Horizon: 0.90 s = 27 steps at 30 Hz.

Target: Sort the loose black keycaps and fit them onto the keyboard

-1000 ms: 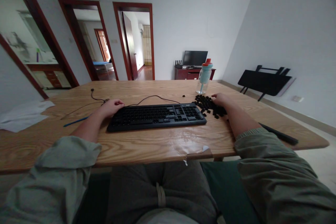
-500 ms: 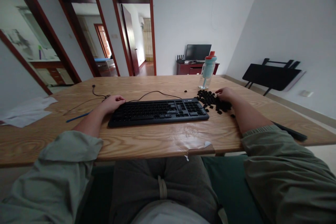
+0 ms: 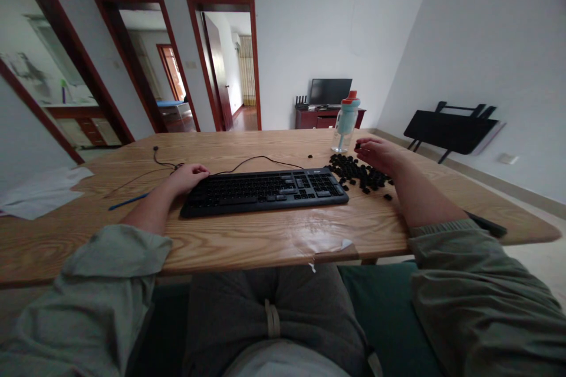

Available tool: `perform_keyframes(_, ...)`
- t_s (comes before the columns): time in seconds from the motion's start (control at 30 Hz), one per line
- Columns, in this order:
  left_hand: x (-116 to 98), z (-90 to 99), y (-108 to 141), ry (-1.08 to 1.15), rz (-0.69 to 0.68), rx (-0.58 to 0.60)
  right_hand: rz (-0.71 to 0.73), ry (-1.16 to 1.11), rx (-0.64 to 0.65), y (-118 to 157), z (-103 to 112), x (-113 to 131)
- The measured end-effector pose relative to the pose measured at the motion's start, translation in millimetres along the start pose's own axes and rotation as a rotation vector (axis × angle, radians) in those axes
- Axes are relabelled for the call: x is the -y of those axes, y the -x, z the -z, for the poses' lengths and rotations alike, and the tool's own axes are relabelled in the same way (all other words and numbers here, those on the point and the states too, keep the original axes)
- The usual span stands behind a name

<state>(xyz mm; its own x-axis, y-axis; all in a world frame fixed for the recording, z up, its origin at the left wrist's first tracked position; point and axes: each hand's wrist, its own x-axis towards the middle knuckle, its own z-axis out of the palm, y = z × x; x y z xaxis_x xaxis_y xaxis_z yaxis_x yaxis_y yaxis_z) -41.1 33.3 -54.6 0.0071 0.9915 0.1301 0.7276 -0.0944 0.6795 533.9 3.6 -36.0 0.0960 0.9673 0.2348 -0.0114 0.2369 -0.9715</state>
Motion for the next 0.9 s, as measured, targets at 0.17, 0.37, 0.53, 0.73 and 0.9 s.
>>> perform_keyframes(0.17, -1, 1.3, 1, -0.001, -0.016, 0.009, -0.042, -0.257, 0.056, 2, -4, 4)
perform_keyframes(0.37, 1, 0.8, -1, 0.009, -0.033, 0.006, -0.046, -0.335, 0.001, 0, -5, 7)
perform_keyframes(0.53, 5, -0.7, -2, 0.024, -0.031, 0.002, -0.054, 0.081, -0.228, -12, 8, -5)
perform_keyframes(0.73, 10, 0.3, -5, 0.012, -0.041, 0.008, -0.111, 1.043, -0.289, -18, 23, -30)
perform_keyframes(0.9, 13, -0.6, -7, 0.0, -0.049, 0.017, -0.111, 1.177, -0.184, -22, 21, -35)
